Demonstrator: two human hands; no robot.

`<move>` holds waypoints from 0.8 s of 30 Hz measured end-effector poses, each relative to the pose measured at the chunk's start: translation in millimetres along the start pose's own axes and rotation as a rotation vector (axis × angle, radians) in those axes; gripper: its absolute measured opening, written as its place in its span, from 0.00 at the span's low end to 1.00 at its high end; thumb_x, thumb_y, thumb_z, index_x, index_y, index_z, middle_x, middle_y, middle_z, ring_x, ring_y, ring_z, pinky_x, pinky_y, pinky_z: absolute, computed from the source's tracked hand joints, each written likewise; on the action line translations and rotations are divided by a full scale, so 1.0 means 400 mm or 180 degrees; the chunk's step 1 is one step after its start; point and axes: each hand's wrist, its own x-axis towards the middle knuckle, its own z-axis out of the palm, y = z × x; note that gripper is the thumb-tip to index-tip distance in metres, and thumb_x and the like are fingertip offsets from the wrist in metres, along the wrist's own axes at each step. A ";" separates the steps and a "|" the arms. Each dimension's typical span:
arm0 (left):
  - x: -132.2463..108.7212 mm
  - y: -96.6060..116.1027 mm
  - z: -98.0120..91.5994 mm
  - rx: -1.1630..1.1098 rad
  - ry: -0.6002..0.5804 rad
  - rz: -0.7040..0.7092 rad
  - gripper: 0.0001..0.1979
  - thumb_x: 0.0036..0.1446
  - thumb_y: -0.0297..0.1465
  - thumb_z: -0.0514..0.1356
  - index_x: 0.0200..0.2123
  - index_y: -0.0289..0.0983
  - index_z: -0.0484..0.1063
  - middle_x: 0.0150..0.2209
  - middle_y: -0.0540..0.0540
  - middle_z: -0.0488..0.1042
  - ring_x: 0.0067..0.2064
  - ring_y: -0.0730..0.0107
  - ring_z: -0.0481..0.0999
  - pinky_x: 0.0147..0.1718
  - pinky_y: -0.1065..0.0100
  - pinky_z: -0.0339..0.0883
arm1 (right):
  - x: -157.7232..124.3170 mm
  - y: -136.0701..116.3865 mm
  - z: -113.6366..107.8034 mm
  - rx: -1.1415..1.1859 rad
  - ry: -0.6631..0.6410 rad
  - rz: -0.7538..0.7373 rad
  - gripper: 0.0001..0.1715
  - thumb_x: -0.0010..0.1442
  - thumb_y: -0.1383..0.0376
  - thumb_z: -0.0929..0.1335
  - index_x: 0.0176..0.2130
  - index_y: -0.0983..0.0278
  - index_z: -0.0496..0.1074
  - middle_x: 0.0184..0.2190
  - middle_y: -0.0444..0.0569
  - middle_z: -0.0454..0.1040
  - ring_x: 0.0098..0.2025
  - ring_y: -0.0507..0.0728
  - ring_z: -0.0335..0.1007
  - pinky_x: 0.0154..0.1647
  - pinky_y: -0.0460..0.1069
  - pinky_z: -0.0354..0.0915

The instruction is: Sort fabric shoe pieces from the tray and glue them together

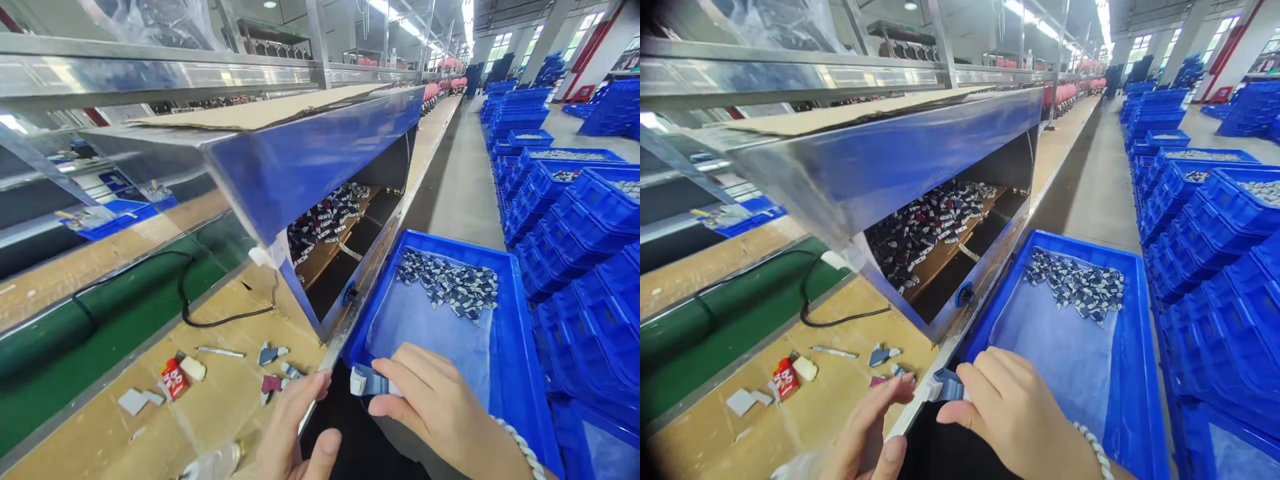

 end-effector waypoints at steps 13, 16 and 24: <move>0.000 0.107 -0.050 -0.0188 -0.0037 0.0581 0.13 0.63 0.31 0.62 0.51 0.40 0.76 0.40 0.43 0.81 0.40 0.62 0.81 0.39 0.64 0.77 | -0.040 -0.157 -0.005 0.0468 0.0131 -0.0037 0.18 0.73 0.57 0.57 0.43 0.63 0.70 0.32 0.45 0.81 0.32 0.52 0.79 0.33 0.46 0.71; -0.018 0.102 -0.057 -0.0139 0.0071 0.0700 0.13 0.63 0.28 0.62 0.51 0.38 0.76 0.43 0.43 0.81 0.45 0.62 0.80 0.44 0.64 0.76 | -0.048 -0.174 0.011 0.0444 0.0024 0.0025 0.18 0.73 0.58 0.56 0.43 0.63 0.70 0.31 0.45 0.80 0.30 0.53 0.78 0.31 0.47 0.70; -0.043 0.074 -0.062 0.0089 0.0051 0.0762 0.16 0.61 0.21 0.62 0.51 0.38 0.76 0.43 0.41 0.81 0.44 0.60 0.82 0.42 0.63 0.78 | -0.052 -0.171 0.040 0.0611 -0.0016 0.0099 0.17 0.73 0.61 0.56 0.38 0.63 0.69 0.28 0.46 0.77 0.30 0.53 0.77 0.30 0.46 0.70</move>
